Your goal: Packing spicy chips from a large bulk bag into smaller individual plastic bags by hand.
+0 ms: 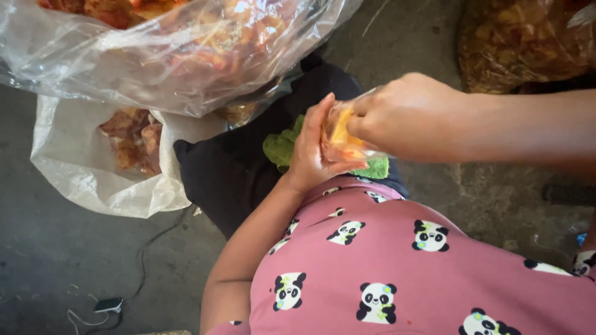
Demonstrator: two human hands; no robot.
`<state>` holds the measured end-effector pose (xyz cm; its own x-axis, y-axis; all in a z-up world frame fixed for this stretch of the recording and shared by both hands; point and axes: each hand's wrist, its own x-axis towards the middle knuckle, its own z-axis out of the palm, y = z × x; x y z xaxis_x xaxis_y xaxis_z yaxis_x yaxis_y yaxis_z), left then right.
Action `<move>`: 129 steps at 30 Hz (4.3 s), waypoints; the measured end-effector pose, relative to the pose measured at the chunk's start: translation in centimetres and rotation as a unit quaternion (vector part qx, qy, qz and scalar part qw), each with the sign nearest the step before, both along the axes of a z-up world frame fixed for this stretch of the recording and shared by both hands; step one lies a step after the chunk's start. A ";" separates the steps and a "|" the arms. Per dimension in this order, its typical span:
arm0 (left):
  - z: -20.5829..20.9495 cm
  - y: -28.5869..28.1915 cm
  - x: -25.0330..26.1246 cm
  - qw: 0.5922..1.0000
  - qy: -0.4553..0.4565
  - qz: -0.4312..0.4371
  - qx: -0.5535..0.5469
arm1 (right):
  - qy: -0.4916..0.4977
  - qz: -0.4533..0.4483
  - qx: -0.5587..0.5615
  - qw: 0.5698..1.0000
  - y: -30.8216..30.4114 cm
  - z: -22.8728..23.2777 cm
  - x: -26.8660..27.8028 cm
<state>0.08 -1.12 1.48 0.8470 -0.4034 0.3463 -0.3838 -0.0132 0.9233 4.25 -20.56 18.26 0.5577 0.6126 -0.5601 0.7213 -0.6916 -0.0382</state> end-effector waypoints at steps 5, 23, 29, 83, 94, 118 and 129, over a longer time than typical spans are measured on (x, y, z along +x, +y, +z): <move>1.2 -0.4 0.2 0.999 0.010 0.001 -0.032 | -0.084 0.030 0.001 0.996 0.2 -2.0 -0.8; 5.7 -0.2 0.3 0.980 0.116 0.006 -0.158 | 0.072 -0.043 0.285 0.955 -0.3 7.3 0.6; 5.1 0.1 0.3 0.983 0.103 -0.013 -0.149 | -0.193 0.111 0.265 0.938 -1.5 3.7 0.0; 5.2 0.3 2.4 0.995 0.085 -0.044 0.021 | -0.117 0.094 0.439 0.886 -3.9 6.2 0.5; 9.5 4.7 1.3 0.995 -0.021 0.100 -0.017 | 0.045 0.074 0.499 0.862 -0.3 9.7 6.2; 9.8 12.0 0.3 0.974 -0.133 0.129 0.130 | -0.156 0.299 0.357 0.871 10.4 11.2 6.5; 11.1 9.4 0.6 0.988 -0.148 0.034 -0.031 | -0.114 0.221 0.375 0.893 5.5 14.0 4.9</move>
<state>0.73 8.29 12.55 0.7296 -0.3197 0.6045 -0.6368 0.0047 0.7710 9.18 -15.08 32.31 0.2165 0.9563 0.1966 0.9655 -0.1798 -0.1886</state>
